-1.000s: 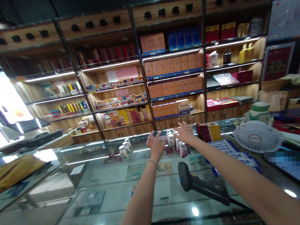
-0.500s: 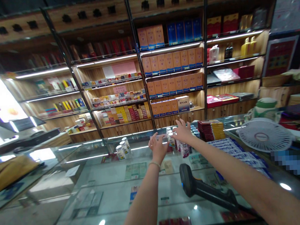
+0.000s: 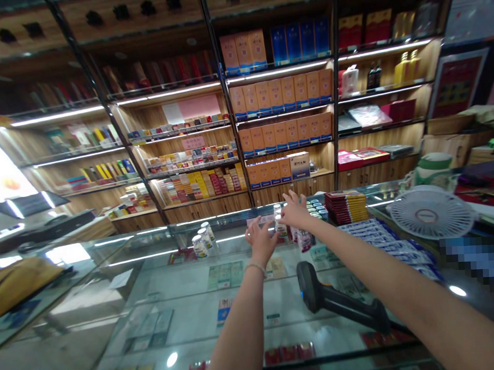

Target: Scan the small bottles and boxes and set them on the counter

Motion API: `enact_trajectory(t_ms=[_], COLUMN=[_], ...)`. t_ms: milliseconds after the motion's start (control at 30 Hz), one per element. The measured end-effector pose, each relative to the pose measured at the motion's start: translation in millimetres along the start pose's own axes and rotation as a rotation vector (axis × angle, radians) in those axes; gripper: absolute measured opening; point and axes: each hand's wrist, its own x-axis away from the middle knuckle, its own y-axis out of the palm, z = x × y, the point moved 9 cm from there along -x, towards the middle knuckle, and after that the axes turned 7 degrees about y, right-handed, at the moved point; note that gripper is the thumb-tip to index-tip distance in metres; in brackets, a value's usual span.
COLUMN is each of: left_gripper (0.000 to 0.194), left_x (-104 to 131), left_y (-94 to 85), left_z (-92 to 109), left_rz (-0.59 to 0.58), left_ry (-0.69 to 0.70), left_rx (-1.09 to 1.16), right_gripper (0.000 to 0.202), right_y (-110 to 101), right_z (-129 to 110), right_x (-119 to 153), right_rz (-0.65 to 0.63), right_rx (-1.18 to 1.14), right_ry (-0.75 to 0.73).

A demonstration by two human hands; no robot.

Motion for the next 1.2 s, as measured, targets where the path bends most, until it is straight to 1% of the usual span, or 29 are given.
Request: enact_trajectory(t_ms=[133,333,433,600,767,867,933,1000,1100,1200], left_gripper=[0.044,0.027,0.025,0.019,0.019,0.019,0.019,0.019,0.018,0.017], left_x=[0.1,2.7,4.8,10.3,22.0,28.2,28.7,25.9,18.4,10.8], left_y=[5.9,17.1,15.7,8.3,4.7,-1.1,-8.7,-18.1,-31.7,-41.9], left_z=[-6.0,-12.4,-11.1,-6.1,-0.3,2.4,4.7,7.8,15.6,27.9], left_rz=[-0.019,-0.068,-0.097,-0.131,-0.123,-0.100,-0.075,-0.047,-0.014,0.004], left_ry=[0.014,0.025,0.061,0.134,0.159,0.161,0.161,0.152,0.129,0.120], left_rx=[0.048,0.095,0.116,0.134,0.155,0.165,0.178,0.190,0.189,0.197], right_gripper=[0.027,0.027,0.026,0.026,0.028,0.035,0.040,0.040,0.037,0.033], right_y=[-5.5,-10.0,-9.9,-11.9,-17.6,-24.0,-30.0,-34.5,-37.2,-37.4], right_z=[-8.3,-13.0,-12.6,-14.2,-9.4,2.1,11.5,21.3,33.3,41.9], right_x=[9.7,24.2,30.3,45.7,67.0,79.3,87.2,93.8,100.5,103.9], right_rz=[-0.026,-0.043,-0.053,-0.044,0.039,0.131,0.210,0.269,0.305,0.321], right_rx=[0.004,0.002,-0.013,-0.044,-0.077,-0.106,-0.132,-0.170,-0.243,-0.307], right_ry=[-0.054,-0.099,-0.109,-0.145,-0.185,-0.188,-0.186,-0.172,-0.140,-0.111])
